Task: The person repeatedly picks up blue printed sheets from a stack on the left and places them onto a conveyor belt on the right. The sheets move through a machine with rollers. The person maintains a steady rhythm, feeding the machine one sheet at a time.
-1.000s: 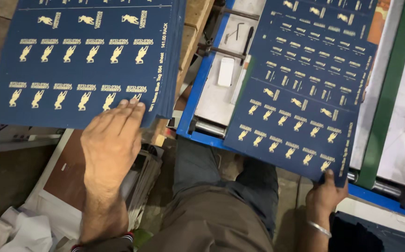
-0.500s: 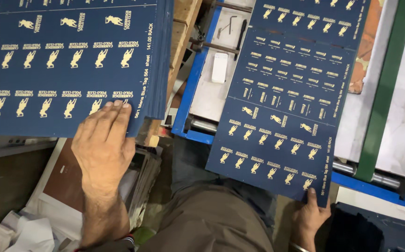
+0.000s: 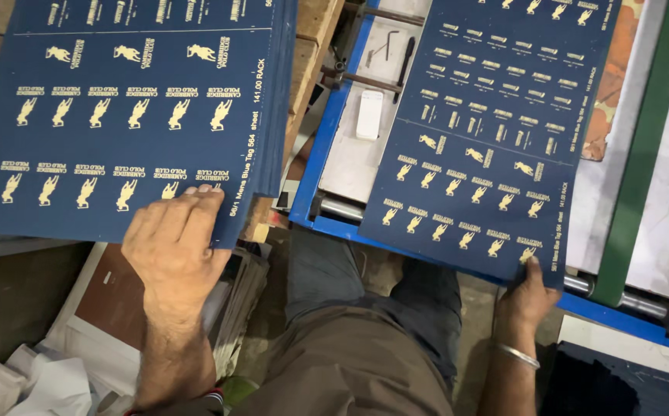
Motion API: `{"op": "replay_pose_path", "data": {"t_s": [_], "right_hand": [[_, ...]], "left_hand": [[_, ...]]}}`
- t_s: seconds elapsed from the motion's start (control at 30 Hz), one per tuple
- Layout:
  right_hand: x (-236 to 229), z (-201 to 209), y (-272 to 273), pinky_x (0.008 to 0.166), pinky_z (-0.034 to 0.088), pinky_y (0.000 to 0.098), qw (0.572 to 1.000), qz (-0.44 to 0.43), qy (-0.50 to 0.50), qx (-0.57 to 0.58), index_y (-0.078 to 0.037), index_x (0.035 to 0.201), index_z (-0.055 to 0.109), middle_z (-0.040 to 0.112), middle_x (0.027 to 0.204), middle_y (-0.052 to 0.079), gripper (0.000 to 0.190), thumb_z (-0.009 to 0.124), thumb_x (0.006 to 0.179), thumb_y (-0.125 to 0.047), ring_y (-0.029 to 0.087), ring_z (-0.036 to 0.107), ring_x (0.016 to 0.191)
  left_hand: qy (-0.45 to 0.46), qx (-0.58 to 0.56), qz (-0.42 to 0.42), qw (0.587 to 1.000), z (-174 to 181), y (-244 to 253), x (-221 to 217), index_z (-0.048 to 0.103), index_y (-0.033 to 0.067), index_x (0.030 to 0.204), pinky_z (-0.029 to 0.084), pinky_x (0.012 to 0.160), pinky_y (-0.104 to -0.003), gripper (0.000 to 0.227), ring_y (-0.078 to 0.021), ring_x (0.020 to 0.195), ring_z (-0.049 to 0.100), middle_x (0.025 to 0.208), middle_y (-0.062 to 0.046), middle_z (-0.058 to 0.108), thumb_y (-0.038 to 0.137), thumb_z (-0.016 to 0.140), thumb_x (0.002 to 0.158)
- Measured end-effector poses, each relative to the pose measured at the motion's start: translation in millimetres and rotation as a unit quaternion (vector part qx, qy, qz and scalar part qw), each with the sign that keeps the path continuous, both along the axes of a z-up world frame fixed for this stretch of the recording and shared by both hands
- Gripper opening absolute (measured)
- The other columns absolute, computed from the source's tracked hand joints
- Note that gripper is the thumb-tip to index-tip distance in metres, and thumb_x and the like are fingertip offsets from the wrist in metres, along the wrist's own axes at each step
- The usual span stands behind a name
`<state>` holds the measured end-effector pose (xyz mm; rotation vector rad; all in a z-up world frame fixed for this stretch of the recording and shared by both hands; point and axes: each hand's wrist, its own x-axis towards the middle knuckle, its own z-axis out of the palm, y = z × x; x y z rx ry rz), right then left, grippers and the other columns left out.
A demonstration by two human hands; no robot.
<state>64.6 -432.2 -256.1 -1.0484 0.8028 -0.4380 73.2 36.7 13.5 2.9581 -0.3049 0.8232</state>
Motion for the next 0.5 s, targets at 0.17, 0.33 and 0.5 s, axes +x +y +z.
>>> {"op": "replay_pose_path", "data": {"t_s": [0.17, 0.33, 0.5], "right_hand": [[13.8, -18.9, -9.0, 0.085, 0.061, 0.0461, 0.996, 0.055, 0.016, 0.064, -0.006, 0.12, 0.058, 0.067, 0.116, 0.011, 0.021, 0.064, 0.101, -0.01, 0.025, 0.071, 0.103], [-2.3, -36.5, -13.0, 0.09, 0.062, 0.0477, 0.981, 0.173, -0.015, 0.084, 0.001, 0.124, 0.054, 0.065, 0.115, 0.022, 0.02, 0.056, 0.11, -0.013, 0.034, 0.07, 0.103], [-23.9, -3.6, 15.2, 0.091, 0.06, 0.0426, 0.961, 0.252, 0.024, 0.115, 0.004, 0.133, 0.056, 0.067, 0.119, 0.022, 0.03, 0.05, 0.11, -0.016, 0.032, 0.07, 0.105]], "left_hand": [[0.08, -0.01, -0.024, 0.996, 20.6, -0.3, -2.8, 0.074, 0.0038, 0.118, 0.054, 0.089, -0.042, 0.048, -0.0275, 0.104, 0.07, 0.114, -0.009, 0.074, 0.013, 0.073, 0.071], [0.193, -0.123, -0.1, 0.968, 39.7, 31.9, 4.3, 0.074, 0.0053, 0.121, 0.054, 0.091, -0.04, 0.049, -0.0302, 0.105, 0.069, 0.12, -0.013, 0.074, 0.027, 0.079, 0.078], [0.105, -0.215, -0.096, 0.966, 56.4, 36.8, -1.0, 0.07, 0.0027, 0.124, 0.05, 0.109, -0.04, 0.028, -0.0302, 0.118, 0.069, 0.123, -0.014, 0.073, 0.012, 0.065, 0.098]]}}
